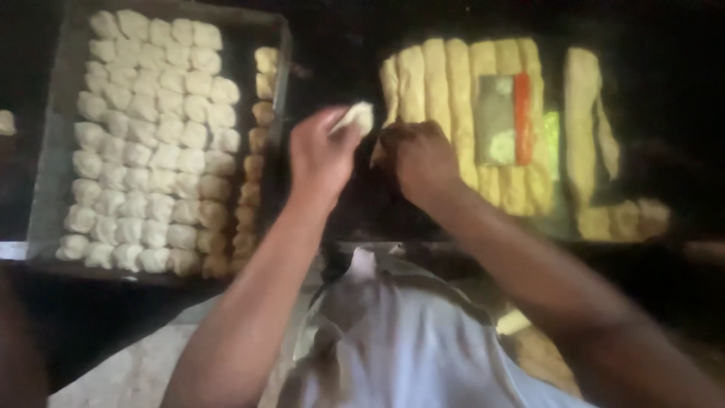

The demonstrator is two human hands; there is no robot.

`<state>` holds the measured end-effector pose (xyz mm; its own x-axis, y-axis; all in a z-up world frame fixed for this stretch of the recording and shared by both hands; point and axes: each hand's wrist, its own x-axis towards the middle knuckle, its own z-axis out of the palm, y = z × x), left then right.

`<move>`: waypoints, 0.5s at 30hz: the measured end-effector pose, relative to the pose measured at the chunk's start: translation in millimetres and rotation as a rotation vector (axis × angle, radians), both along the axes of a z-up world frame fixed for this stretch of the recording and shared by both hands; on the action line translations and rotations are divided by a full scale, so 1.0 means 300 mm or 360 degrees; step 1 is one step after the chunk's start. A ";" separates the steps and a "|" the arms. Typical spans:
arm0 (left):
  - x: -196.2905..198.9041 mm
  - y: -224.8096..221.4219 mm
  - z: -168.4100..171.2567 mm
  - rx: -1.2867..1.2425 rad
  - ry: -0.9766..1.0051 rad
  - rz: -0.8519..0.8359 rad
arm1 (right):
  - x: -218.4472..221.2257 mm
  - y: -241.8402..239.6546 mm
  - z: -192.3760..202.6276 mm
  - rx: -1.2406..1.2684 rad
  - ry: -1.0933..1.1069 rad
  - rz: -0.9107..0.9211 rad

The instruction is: The person flattens a large sheet of dough on a dark work table, cuts it into strips and small pieces using a dough scraper, then rolls each piece between their palms into balls and places the dough balls onto a baking tray, filling the tray row by row.

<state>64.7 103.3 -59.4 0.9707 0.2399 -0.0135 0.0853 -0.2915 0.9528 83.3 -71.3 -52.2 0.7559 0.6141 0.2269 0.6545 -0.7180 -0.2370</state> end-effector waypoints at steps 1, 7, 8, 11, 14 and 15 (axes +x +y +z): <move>0.055 -0.014 -0.025 -0.0006 -0.0015 0.0012 | 0.008 0.013 -0.036 -0.0006 -0.0015 0.0012; 0.245 -0.088 -0.205 -0.0325 -0.0049 -0.0277 | -0.096 0.070 -0.065 -0.1056 -0.0175 0.0254; 0.232 -0.087 -0.177 -0.0389 0.0210 -0.0310 | -0.128 0.060 -0.022 -0.0633 0.0525 0.0310; 0.158 -0.050 -0.103 -0.0427 0.0401 -0.0481 | -0.176 0.000 0.105 0.0077 0.1206 0.0187; 0.014 -0.019 -0.012 -0.0452 0.0270 -0.0677 | -0.171 -0.038 0.188 0.0607 0.1258 -0.0413; -0.037 -0.030 0.025 -0.0509 0.0193 -0.0754 | -0.164 -0.062 0.212 0.0873 0.1279 -0.0858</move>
